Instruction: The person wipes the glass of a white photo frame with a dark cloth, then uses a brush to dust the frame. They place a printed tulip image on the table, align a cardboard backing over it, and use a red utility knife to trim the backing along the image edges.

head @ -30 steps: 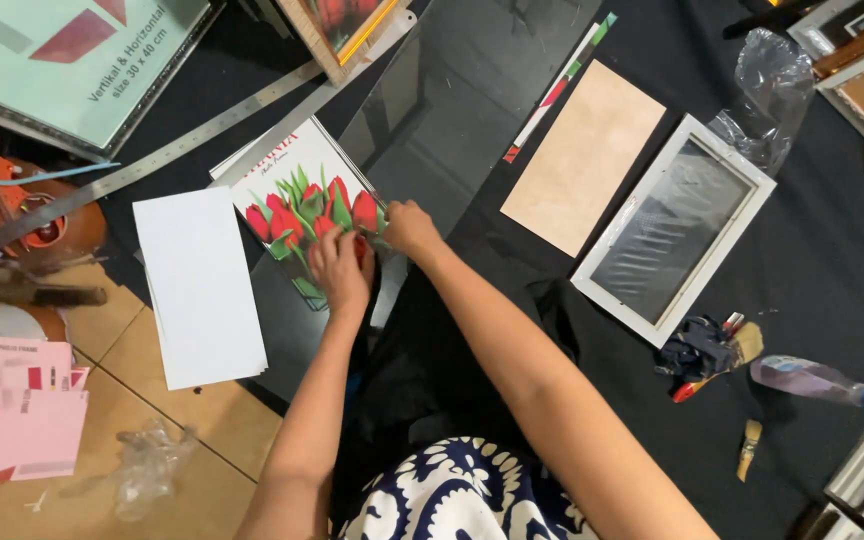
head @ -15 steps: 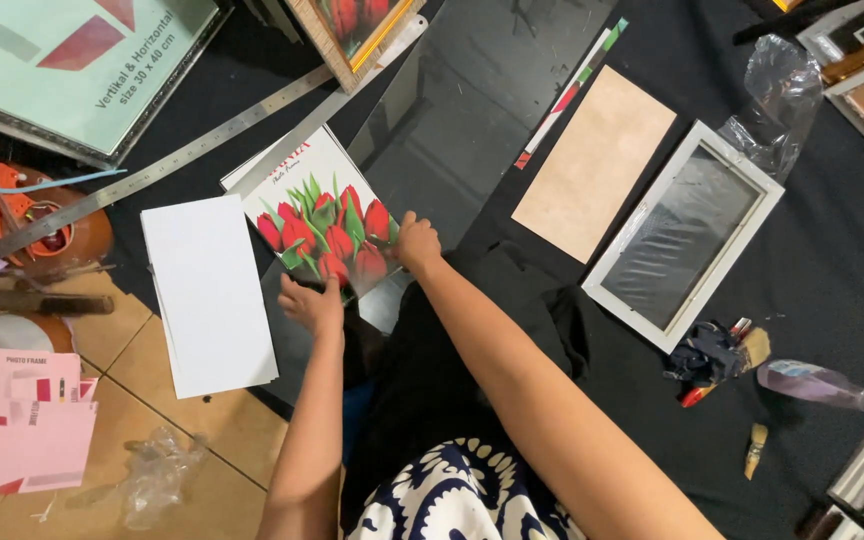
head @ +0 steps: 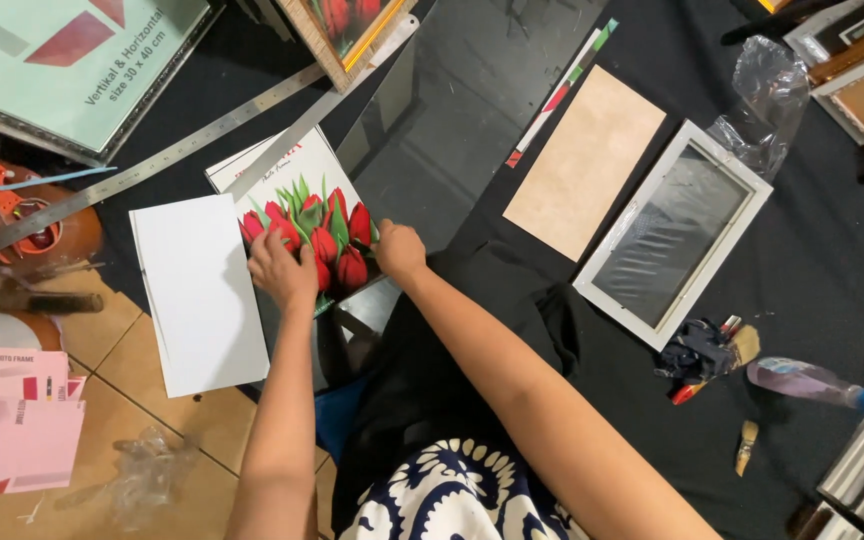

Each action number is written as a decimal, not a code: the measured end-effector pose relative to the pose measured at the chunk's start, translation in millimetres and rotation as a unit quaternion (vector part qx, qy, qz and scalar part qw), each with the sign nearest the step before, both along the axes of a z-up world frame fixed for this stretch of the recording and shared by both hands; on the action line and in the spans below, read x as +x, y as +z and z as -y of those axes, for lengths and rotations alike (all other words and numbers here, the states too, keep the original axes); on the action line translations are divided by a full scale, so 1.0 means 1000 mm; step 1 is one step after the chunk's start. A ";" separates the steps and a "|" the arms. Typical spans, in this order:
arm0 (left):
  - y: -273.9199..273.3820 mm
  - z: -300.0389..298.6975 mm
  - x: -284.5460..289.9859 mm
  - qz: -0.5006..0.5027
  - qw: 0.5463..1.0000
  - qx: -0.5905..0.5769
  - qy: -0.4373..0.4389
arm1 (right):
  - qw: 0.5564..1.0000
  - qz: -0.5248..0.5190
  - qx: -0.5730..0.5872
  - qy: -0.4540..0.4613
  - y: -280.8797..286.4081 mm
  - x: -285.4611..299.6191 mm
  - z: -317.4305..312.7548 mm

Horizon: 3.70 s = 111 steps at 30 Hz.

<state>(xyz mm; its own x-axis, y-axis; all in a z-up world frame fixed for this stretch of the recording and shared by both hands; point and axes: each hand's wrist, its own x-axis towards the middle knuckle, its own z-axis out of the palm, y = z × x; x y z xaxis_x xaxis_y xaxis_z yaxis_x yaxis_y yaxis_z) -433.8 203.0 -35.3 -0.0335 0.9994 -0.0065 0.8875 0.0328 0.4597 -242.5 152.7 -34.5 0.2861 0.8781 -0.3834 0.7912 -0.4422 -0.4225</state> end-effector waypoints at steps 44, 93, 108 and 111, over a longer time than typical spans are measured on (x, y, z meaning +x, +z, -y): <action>0.068 -0.127 0.115 0.333 0.934 -0.125 -0.036 | 0.841 -0.356 0.175 -0.369 0.122 0.141 0.064; 0.037 -0.027 0.225 0.330 0.920 -0.208 -0.038 | 0.744 -0.141 0.296 -0.583 0.065 0.273 0.178; -0.007 -0.059 0.227 0.248 0.950 0.100 -0.159 | 0.630 -0.440 0.360 -0.528 -0.046 0.219 0.036; 0.002 -0.054 0.224 0.234 0.941 0.114 -0.215 | 0.621 -0.468 0.352 -0.521 -0.051 0.197 0.014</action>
